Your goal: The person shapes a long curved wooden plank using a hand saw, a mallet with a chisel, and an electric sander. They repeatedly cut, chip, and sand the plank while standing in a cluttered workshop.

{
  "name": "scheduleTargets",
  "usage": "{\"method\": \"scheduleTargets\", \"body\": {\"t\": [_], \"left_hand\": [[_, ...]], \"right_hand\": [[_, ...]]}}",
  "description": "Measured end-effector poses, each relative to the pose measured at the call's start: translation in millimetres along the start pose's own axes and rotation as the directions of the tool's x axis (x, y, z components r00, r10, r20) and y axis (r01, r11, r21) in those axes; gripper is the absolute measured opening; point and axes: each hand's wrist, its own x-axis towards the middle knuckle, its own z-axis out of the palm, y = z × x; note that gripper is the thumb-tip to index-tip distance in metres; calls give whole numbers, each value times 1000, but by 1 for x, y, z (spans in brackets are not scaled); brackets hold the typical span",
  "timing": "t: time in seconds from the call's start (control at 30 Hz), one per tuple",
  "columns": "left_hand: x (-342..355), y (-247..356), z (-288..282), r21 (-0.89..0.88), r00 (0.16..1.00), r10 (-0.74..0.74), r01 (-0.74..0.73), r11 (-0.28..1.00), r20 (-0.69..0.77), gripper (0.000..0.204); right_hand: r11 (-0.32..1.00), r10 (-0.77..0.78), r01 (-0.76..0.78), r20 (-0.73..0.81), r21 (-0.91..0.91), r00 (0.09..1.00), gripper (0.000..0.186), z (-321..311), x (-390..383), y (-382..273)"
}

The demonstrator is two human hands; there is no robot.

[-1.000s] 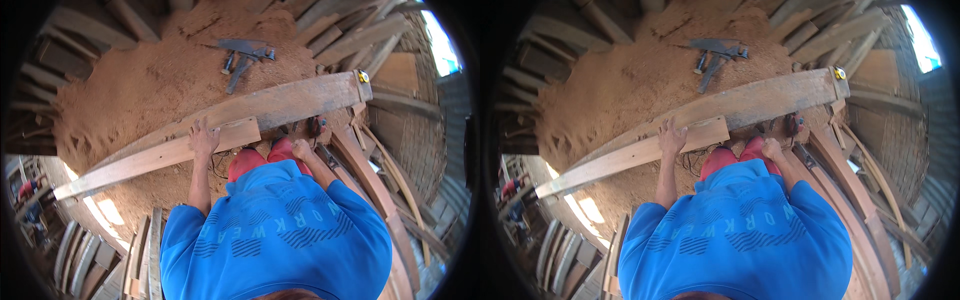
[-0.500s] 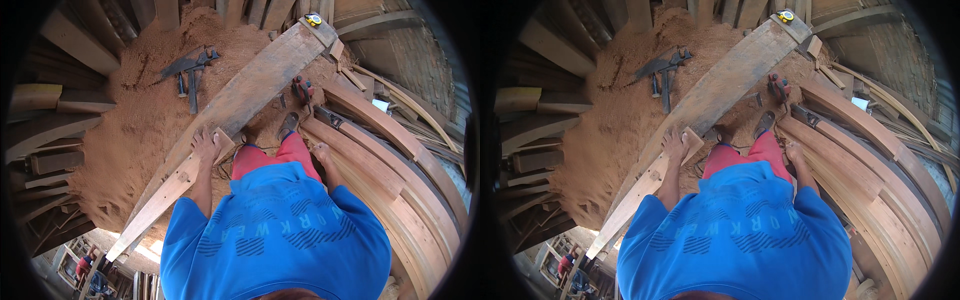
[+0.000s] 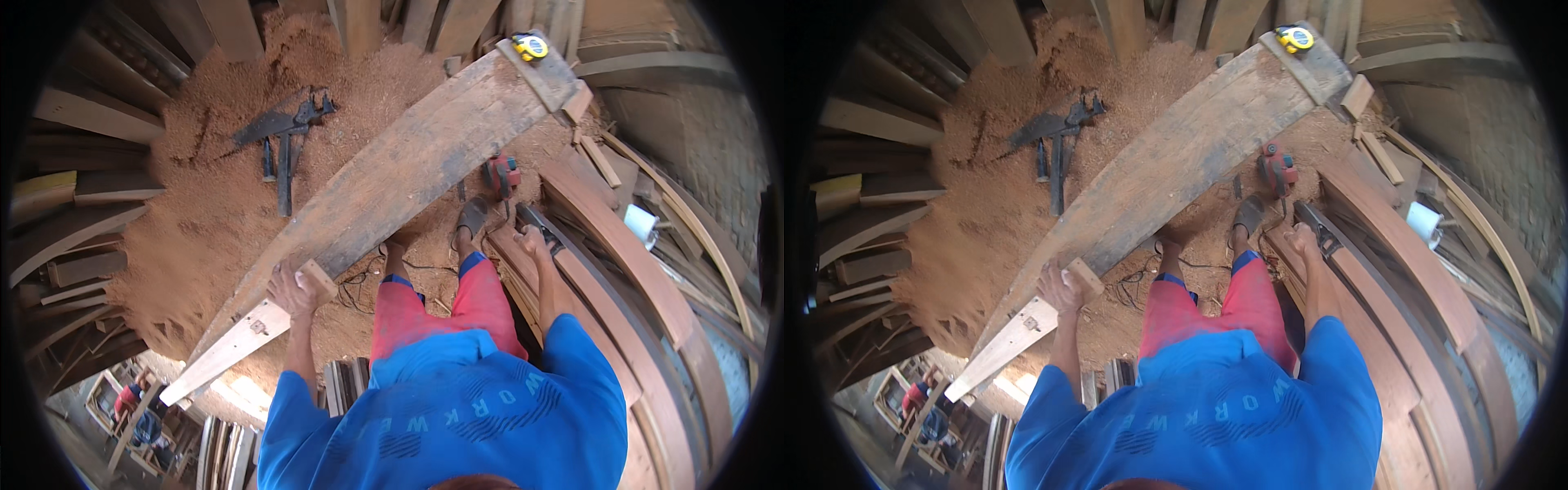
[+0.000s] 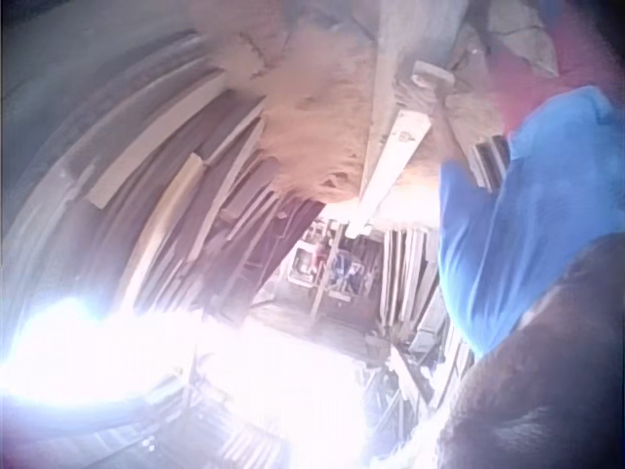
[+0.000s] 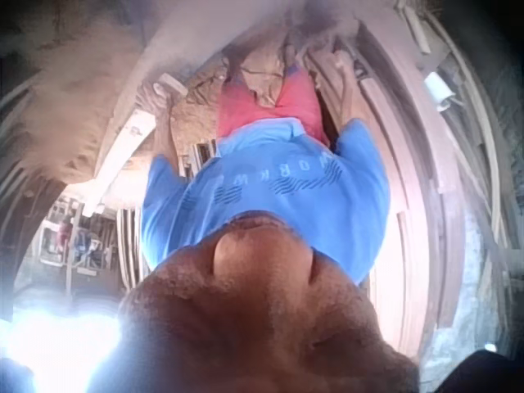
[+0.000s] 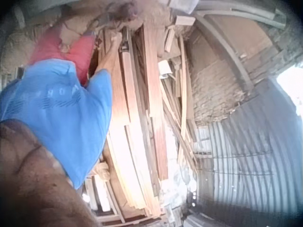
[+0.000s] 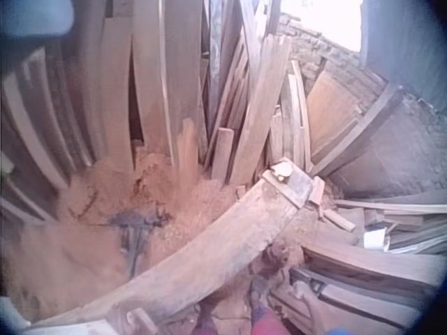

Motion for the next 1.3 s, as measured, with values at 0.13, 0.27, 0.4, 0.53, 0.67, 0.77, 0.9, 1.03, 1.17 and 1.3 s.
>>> {"method": "scheduleTargets", "body": {"t": [0.13,0.27,0.4,0.53,0.67,0.77,0.9,1.03,1.17,1.3], "left_hand": [[7,1,-13,-58,999,46,-45,997,7,52],[15,6,-7,-163,999,52,-50,985,13,57],[15,13,-6,-225,997,15,1,974,73,68],[16,17,-6,-191,995,18,1,982,95,70],[16,15,-6,-151,999,35,-29,988,38,56],[14,17,-11,-108,1000,2,1,994,28,50],[14,11,-16,-78,999,34,-35,996,-15,45],[7,-2,-9,-97,1000,-14,11,995,-24,48],[5,3,-21,-104,998,-40,34,994,-53,47],[4,-2,-31,-187,997,-59,49,981,-44,51]], "right_hand": [[975,-201,195,44,110,979,39,61,124,50],[989,-142,143,32,-30,989,35,109,223,77],[981,-196,196,57,6,979,34,145,274,74],[962,-258,250,65,114,964,33,170,296,73],[931,-287,269,43,246,957,33,148,272,70],[877,-332,303,15,372,943,33,125,237,60],[780,-369,315,-10,540,929,32,97,161,43],[860,-236,235,-55,452,970,41,91,72,45],[776,-72,-8,101,631,992,20,68,-15,57],[654,115,-60,-21,754,993,8,12,-128,28]]}}
